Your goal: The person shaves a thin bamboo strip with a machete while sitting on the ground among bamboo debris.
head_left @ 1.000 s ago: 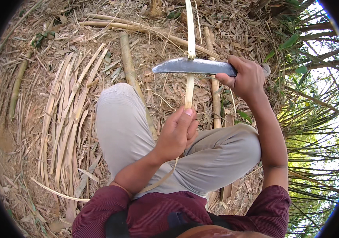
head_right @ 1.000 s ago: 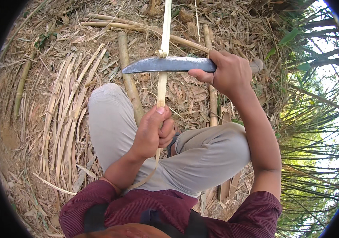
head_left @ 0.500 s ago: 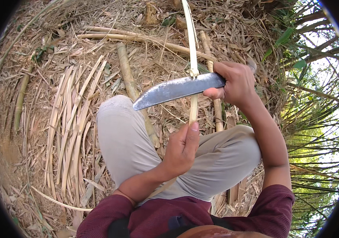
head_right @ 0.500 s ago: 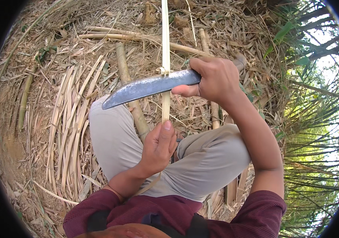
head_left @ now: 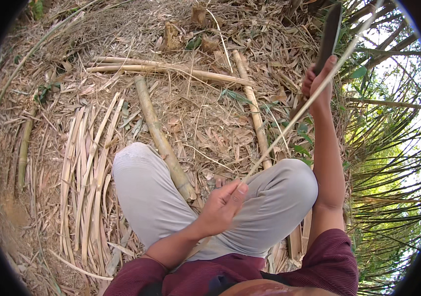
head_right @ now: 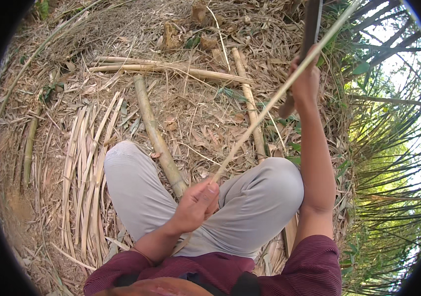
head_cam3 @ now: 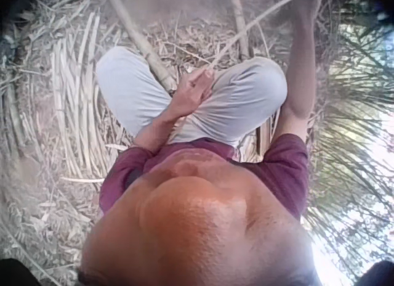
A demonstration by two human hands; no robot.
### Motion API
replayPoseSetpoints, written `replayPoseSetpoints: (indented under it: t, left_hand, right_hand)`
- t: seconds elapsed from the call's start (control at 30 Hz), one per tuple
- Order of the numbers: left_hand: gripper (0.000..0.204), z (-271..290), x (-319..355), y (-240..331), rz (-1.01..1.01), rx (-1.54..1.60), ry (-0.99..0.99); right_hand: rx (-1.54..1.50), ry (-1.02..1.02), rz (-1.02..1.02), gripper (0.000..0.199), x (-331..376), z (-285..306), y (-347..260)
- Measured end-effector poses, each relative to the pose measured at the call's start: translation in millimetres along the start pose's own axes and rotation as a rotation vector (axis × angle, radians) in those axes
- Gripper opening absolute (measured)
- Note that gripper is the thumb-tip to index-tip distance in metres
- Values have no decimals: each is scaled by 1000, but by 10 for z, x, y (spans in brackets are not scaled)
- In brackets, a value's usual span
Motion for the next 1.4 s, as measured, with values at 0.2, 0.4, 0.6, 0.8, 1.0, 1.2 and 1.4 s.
replayPoseSetpoints:
  t: [0.2, 0.4, 0.6, 0.8, 1.0, 1.2, 1.4]
  left_hand:
    - [41, 34, 42, 36, 209, 317, -56]
    - [45, 162, 183, 195, 323, 342, -26]
    - [45, 309, 327, 305, 299, 330, 71]
    - [46, 275, 402, 250, 306, 327, 46]
    - [45, 265, 422, 179, 355, 221, -3]
    - [35, 428, 145, 583, 66, -324, 182]
    - [38, 364, 95, 746, 98, -137, 225]
  right_hand:
    - [-265, -653, -565, 82, 866, -979, -56]
    - [-474, -652, -729, 71, 1036, -1014, -1]
    - [-491, -811, -631, 56, 1186, -1113, -169]
    - [-258, -837, -465, 39, 1307, -1162, -237]
    - [-288, -891, -499, 33, 1342, -1229, -151]
    - [-172, -855, -362, 39, 1317, -1176, -215]
    - [93, -717, -128, 51, 1328, -1135, -396]
Point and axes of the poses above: each hand's wrist, its own x-axis away from the middle knuckle, its own z-axis out of the back of the hand, y = z × x, the point moved 9 cm from there along -x, towards the middle knuckle, and after that the axes turned 4 degrees about -z, right-handed, at the moved point
